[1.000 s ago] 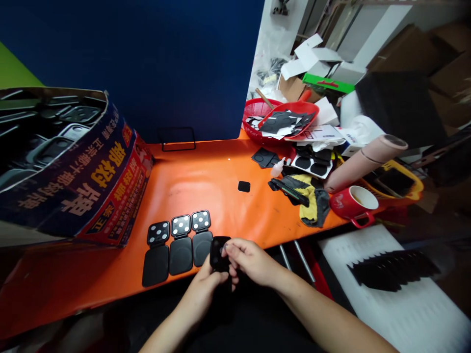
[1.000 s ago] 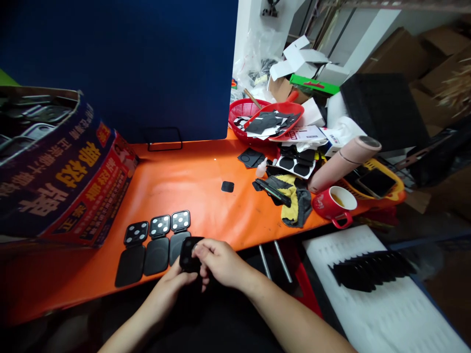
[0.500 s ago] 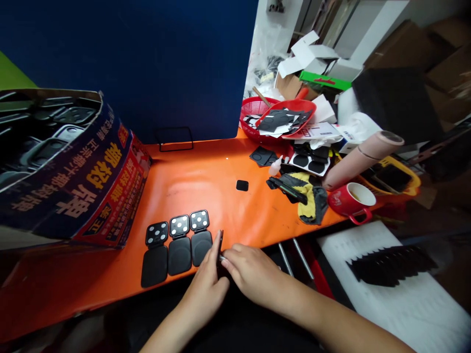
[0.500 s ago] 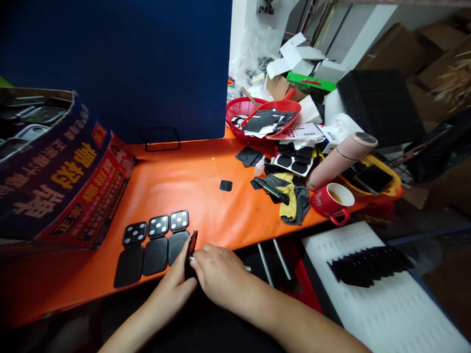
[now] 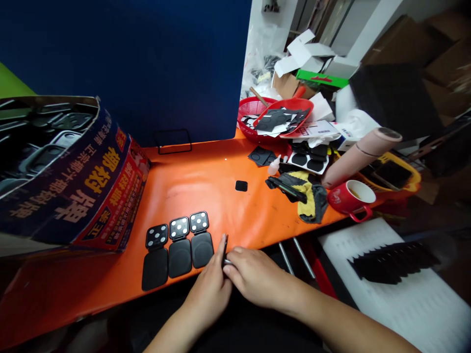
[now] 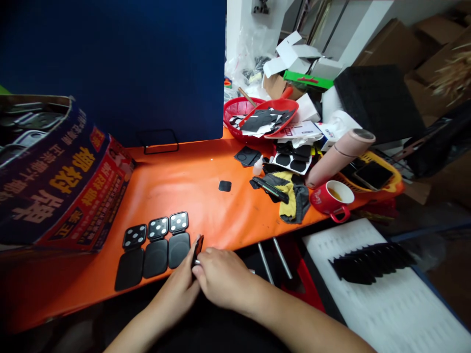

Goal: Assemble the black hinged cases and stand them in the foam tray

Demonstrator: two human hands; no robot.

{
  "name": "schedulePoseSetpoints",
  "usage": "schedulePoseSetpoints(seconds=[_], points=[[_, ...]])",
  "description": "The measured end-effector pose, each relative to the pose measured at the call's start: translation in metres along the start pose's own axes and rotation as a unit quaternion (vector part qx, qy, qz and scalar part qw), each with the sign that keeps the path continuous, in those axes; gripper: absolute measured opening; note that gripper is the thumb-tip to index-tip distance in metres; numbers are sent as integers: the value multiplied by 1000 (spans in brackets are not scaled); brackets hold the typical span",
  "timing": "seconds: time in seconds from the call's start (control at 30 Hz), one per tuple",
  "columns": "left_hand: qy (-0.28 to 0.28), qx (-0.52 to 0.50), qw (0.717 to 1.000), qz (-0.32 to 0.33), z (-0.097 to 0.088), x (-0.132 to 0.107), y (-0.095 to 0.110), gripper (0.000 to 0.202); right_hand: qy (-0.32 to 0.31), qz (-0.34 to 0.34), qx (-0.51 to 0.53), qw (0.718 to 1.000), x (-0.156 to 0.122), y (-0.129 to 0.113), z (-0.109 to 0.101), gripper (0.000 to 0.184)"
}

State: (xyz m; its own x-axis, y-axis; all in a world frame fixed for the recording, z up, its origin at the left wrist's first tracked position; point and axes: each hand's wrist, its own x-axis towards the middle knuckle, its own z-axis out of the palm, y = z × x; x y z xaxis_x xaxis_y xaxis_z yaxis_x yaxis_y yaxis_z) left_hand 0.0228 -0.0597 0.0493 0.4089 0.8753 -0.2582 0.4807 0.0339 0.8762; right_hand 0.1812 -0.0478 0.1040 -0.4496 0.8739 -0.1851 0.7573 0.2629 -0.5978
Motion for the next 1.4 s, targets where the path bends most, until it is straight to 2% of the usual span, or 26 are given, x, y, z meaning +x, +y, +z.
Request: schedulePoseSetpoints(seconds=[0.1, 0.2, 0.3, 0.37, 0.47, 0.5, 0.53, 0.57, 0.6, 0.67, 0.73, 0.87, 0.97, 1.07, 1.2, 1.3, 1.4], points=[[-2, -7, 1000, -4, 5, 0, 0, 65, -6, 16, 37, 999, -1, 4, 2, 23], [1, -18, 1000, -5, 11, 2, 1, 62, 15, 41, 79, 996, -1, 10, 10, 21], [4, -52, 999, 6, 14, 6, 3, 54, 42, 53, 179, 981, 2, 18, 20, 23], [9, -118, 993, -10, 14, 10, 5, 45, 29, 64, 330, 941, 5, 24, 25, 28], [-4, -288, 954, -80, 10, 14, 11, 37, -3, 96, 569, 817, 8, 32, 28, 36], [-12, -332, 938, -97, 9, 15, 13, 39, -2, 108, 608, 786, 9, 33, 27, 37], [-14, -355, 929, -104, 6, 16, 14, 41, 5, 116, 623, 773, 9, 34, 26, 37], [-8, -353, 930, -102, 4, 16, 16, 42, 10, 117, 617, 778, 9, 33, 25, 37], [7, -325, 941, -93, 2, 15, 17, 42, 14, 114, 594, 797, 9, 32, 23, 36], [45, -211, 974, -64, -2, 13, 19, 40, 24, 97, 517, 850, 6, 29, 17, 35], [60, -72, 995, -36, -5, 9, 21, 39, 44, 71, 433, 897, 3, 25, 10, 32], [16, 123, 992, -5, -6, 1, 28, 41, 53, 34, 274, 960, -1, 18, -2, 27], [9, 223, 975, -8, -4, -1, 32, 43, 40, 32, 151, 987, -2, 15, -7, 26], [-6, 304, 953, -8, -1, 0, 34, 45, 28, 34, 96, 994, -5, 15, -9, 26], [-60, 359, 931, -8, 5, -2, 36, 47, -6, 31, 155, 987, -8, 19, -7, 19], [-62, 367, 928, -9, 8, -3, 38, 46, 15, 78, 255, 964, -6, 24, 4, 27], [-40, 317, 947, -12, 8, -2, 35, 43, 40, 93, 365, 925, 1, 28, 17, 32]])
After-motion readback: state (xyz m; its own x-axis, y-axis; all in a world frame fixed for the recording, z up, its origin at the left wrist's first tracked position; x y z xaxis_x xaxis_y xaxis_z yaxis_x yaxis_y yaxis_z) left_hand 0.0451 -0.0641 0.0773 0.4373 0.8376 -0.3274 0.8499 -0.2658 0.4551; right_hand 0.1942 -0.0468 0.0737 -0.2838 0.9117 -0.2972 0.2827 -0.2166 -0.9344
